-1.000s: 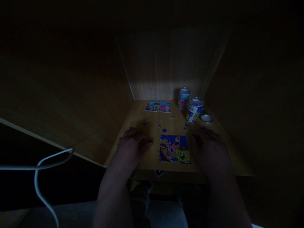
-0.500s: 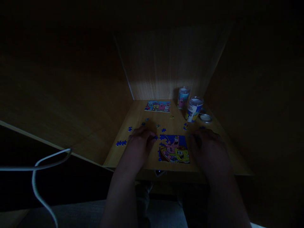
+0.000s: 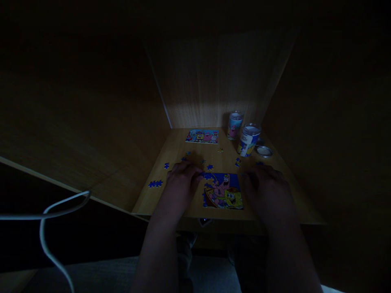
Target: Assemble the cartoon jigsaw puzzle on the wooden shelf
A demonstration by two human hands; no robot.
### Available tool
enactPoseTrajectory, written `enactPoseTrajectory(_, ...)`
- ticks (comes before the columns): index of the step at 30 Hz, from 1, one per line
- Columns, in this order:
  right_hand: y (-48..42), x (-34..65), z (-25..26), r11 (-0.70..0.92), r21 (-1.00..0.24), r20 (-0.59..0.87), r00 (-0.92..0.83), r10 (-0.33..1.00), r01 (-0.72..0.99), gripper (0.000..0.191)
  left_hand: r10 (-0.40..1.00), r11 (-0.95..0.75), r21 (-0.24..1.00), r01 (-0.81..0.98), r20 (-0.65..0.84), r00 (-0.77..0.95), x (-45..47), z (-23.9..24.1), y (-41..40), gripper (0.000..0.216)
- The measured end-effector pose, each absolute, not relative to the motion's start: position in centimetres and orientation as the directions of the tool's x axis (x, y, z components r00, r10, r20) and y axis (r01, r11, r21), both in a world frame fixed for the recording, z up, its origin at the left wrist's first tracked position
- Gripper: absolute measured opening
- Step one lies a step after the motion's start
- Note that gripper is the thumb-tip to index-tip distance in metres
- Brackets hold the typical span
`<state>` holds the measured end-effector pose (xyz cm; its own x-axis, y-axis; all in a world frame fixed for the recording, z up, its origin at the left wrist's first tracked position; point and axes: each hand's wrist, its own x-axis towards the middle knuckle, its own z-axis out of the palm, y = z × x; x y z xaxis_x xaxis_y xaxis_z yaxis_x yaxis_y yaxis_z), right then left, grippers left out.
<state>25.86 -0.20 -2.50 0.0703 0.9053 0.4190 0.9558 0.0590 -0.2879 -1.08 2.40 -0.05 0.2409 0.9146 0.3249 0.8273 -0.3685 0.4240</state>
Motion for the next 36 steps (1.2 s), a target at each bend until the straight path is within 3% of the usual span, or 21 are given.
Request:
enactPoseTrajectory(14,-0.1,25.9,-2.5,0.073,-0.305,0.424,0.067,0.903,0.95,0.021,0.89,-0.418,0.41,0.811,0.364,0.275,-1.2,-0.3,2.4,0.02)
enactPoseTrajectory(20,-0.1,26.0,-2.6,0.081,-0.294,0.434,0.057,0.899,0.952,0.021,0.882,-0.44,0.399,0.804,0.361,0.304,-1.4,-0.4,2.2,0.042)
enactPoseTrajectory(24,-0.1,25.9,-2.6,0.066,-0.305,0.424,0.073,0.903,0.95,0.022,0.893,-0.377,0.378,0.846,0.389,0.224,-3.3,1.2,1.3,0.06)
enactPoseTrajectory(29,-0.3,25.7,-2.4,0.055,-0.299,0.416,0.078,0.906,0.953,0.022,0.923,-0.146,0.299,0.943,0.383,0.021,-7.3,3.3,0.0,0.046)
enactPoseTrajectory(32,-0.3,25.6,-2.3,0.054,-0.304,0.422,0.083,0.903,0.951,0.022,0.947,-0.075,0.278,0.958,0.321,-0.019,-8.3,3.6,-0.4,0.033)
enactPoseTrajectory(36,-0.3,25.7,-2.5,0.054,-0.301,0.428,0.084,0.9,0.952,0.023,0.978,-0.015,0.236,0.972,0.205,-0.035,-7.6,3.4,-0.4,0.032)
